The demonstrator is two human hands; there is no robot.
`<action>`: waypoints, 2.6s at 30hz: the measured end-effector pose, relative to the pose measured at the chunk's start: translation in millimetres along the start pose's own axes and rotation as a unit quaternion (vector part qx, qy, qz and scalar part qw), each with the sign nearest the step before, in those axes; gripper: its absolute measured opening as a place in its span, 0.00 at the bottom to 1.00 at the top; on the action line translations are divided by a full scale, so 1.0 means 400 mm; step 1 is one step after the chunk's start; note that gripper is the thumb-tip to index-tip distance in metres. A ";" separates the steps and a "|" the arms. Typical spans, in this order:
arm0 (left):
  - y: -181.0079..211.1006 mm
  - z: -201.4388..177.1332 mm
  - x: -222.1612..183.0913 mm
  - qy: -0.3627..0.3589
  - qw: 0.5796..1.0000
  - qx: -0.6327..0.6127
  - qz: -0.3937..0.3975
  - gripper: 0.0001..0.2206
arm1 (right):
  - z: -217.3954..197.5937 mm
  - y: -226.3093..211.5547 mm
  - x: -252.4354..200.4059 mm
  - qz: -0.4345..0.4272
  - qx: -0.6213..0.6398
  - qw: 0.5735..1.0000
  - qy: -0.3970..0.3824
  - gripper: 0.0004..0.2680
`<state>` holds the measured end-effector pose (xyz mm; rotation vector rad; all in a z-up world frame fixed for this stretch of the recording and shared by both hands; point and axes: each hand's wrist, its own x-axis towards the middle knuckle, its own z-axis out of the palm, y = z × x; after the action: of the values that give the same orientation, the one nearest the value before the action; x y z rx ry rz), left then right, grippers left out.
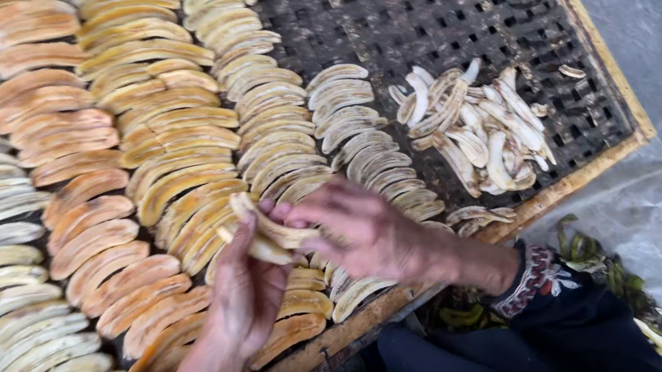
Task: The person organizes banana slices by picking them up from a pile and placing them in rows on a wooden drying rack.
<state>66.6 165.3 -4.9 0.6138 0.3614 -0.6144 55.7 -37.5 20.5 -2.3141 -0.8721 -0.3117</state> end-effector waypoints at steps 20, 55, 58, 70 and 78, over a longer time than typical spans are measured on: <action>-0.025 -0.006 0.046 0.037 0.992 0.123 0.016 0.14 | -0.247 0.308 -0.256 0.345 -0.292 0.846 -0.283 0.19; 0.059 0.011 0.190 0.044 0.994 0.052 0.087 0.06 | -0.156 0.466 0.147 0.214 0.120 0.965 0.092 0.05; 0.082 -0.005 0.182 0.046 0.990 0.045 0.122 0.07 | -0.126 0.554 0.170 0.220 0.151 0.962 0.058 0.05; 0.108 -0.043 0.169 0.098 0.987 0.058 0.117 0.10 | -0.099 0.713 0.130 0.240 0.015 0.970 -0.030 0.12; 0.080 -0.064 0.186 0.068 0.986 0.049 0.141 0.08 | -0.105 0.655 0.167 0.201 -0.037 0.974 -0.093 0.10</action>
<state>140.3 170.7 -47.1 0.7877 0.3665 -0.3213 278.7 -181.6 -45.5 -2.5514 -0.4617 0.0486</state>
